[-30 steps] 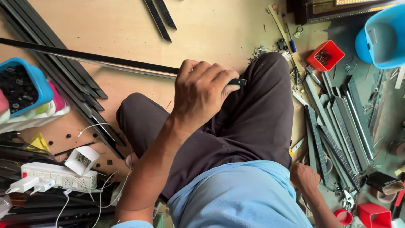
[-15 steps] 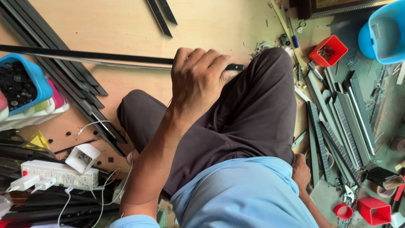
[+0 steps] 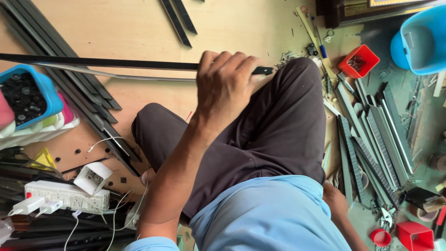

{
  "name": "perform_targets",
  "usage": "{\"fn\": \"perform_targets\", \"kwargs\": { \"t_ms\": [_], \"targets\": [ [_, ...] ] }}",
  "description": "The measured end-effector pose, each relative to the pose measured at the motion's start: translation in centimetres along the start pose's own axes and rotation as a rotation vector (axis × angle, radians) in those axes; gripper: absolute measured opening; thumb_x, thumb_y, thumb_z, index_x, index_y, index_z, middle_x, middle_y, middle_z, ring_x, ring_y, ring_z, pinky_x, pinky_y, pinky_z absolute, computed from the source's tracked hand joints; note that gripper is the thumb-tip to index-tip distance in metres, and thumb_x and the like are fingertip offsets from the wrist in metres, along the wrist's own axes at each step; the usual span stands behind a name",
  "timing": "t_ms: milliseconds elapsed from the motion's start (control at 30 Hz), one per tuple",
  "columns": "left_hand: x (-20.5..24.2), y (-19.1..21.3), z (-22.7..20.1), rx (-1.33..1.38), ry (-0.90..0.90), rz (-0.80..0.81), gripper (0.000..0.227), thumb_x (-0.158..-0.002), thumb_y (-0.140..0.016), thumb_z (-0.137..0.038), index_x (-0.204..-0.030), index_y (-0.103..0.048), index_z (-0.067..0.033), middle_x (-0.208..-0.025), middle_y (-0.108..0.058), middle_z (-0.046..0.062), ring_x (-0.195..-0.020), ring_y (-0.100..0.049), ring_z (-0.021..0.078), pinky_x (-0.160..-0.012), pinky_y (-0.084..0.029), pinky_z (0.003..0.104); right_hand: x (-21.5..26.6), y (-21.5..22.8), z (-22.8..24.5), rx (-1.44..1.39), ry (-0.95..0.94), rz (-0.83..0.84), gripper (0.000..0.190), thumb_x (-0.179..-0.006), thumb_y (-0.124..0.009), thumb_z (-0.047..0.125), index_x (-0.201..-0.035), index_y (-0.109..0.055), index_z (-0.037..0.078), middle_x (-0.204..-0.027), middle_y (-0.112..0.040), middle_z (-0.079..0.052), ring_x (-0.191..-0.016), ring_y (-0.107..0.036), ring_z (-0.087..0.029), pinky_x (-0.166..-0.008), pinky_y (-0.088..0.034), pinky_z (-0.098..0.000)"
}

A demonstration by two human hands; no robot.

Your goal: The user is manufacturing a frame for a picture.

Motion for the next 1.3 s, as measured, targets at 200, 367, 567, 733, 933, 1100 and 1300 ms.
{"fn": "perform_targets", "kwargs": {
  "t_ms": [200, 367, 567, 733, 933, 1100, 1300],
  "targets": [
    [-0.1, -0.5, -0.5, 0.000, 0.020, 0.011, 0.027, -0.086, -0.086, -0.024, -0.106, -0.073, -0.0101, -0.096, -0.074, 0.000, -0.088, -0.065, 0.0170, -0.085, -0.041, 0.037, 4.4, 15.4, 11.7, -0.707, -0.065, 0.016, 0.034, -0.090, -0.069, 0.005, -0.124, -0.070, 0.003, -0.107, -0.076, -0.009, -0.094, -0.073, -0.016, -0.084, -0.059, -0.0319],
    [0.3, -0.9, -0.5, -0.027, 0.020, 0.035, 0.027, -0.086, -0.085, -0.021, -0.108, -0.073, -0.0106, -0.096, -0.074, -0.001, -0.086, -0.065, 0.0158, -0.084, -0.041, 0.036, 6.1, 23.2, 23.8, -0.884, 0.353, 0.004, 0.032, -0.091, -0.068, 0.008, -0.122, -0.071, 0.000, -0.102, -0.076, -0.008, -0.083, -0.069, -0.013, -0.073, -0.056, -0.0292],
    [0.2, -0.2, -1.3, -0.023, 0.031, 0.046, 0.026, -0.087, -0.085, -0.024, -0.107, -0.073, -0.0128, -0.093, -0.073, -0.003, -0.084, -0.063, 0.0155, -0.084, -0.040, 0.036, 7.5, 25.6, 33.1, -0.615, 0.567, 0.018, 0.044, -0.074, -0.077, 0.026, -0.107, -0.069, -0.001, -0.084, -0.070, -0.009, -0.071, -0.061, -0.015, -0.061, -0.047, -0.0314],
    [0.3, 0.0, -1.3, -0.015, 0.023, 0.043, 0.024, -0.088, -0.085, -0.025, -0.107, -0.073, -0.0152, -0.091, -0.072, -0.005, -0.083, -0.063, 0.0146, -0.084, -0.039, 0.036, 7.7, 25.6, 34.3, -0.618, 0.686, 0.011, 0.040, -0.078, -0.069, 0.032, -0.104, -0.067, 0.002, -0.081, -0.070, -0.009, -0.074, -0.066, -0.018, -0.071, -0.052, -0.0317],
    [0.4, 0.0, -1.3, -0.017, 0.020, 0.029, 0.022, -0.088, -0.084, -0.021, -0.108, -0.073, -0.0160, -0.091, -0.071, -0.005, -0.084, -0.063, 0.0145, -0.084, -0.038, 0.036, 8.6, 26.7, 35.4, -0.469, 0.642, -0.052, 0.046, -0.077, -0.073, 0.036, -0.107, -0.067, 0.002, -0.084, -0.069, -0.013, -0.073, -0.065, -0.027, -0.068, -0.051, -0.0390],
    [0.7, -0.4, -1.1, -0.043, 0.024, 0.029, 0.022, -0.089, -0.083, -0.015, -0.108, -0.073, -0.0165, -0.093, -0.072, -0.005, -0.087, -0.064, 0.0143, -0.087, -0.040, 0.036, 8.8, 26.9, 35.6, -0.235, 0.531, -0.069, 0.045, -0.078, -0.078, 0.041, -0.104, -0.069, 0.006, -0.073, -0.069, -0.012, -0.069, -0.058, -0.030, -0.067, -0.047, -0.0440],
    [0.6, -0.3, -1.2, -0.012, 0.027, 0.021, 0.025, -0.087, -0.084, -0.022, -0.108, -0.073, -0.0151, -0.093, -0.072, -0.005, -0.086, -0.063, 0.0146, -0.087, -0.039, 0.036, 8.5, 26.2, 34.2, -0.310, 0.624, -0.161, 0.033, -0.083, -0.077, 0.031, -0.106, -0.072, 0.007, -0.073, -0.070, -0.007, -0.062, -0.060, -0.020, -0.059, -0.049, -0.0379]
  ]
}}
Point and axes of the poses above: each hand's wrist, its own x-axis away from the middle knuckle, its own y-axis out of the back of the hand, z = x × y, the point moved 2 cm from there along -x, towards the middle knuckle
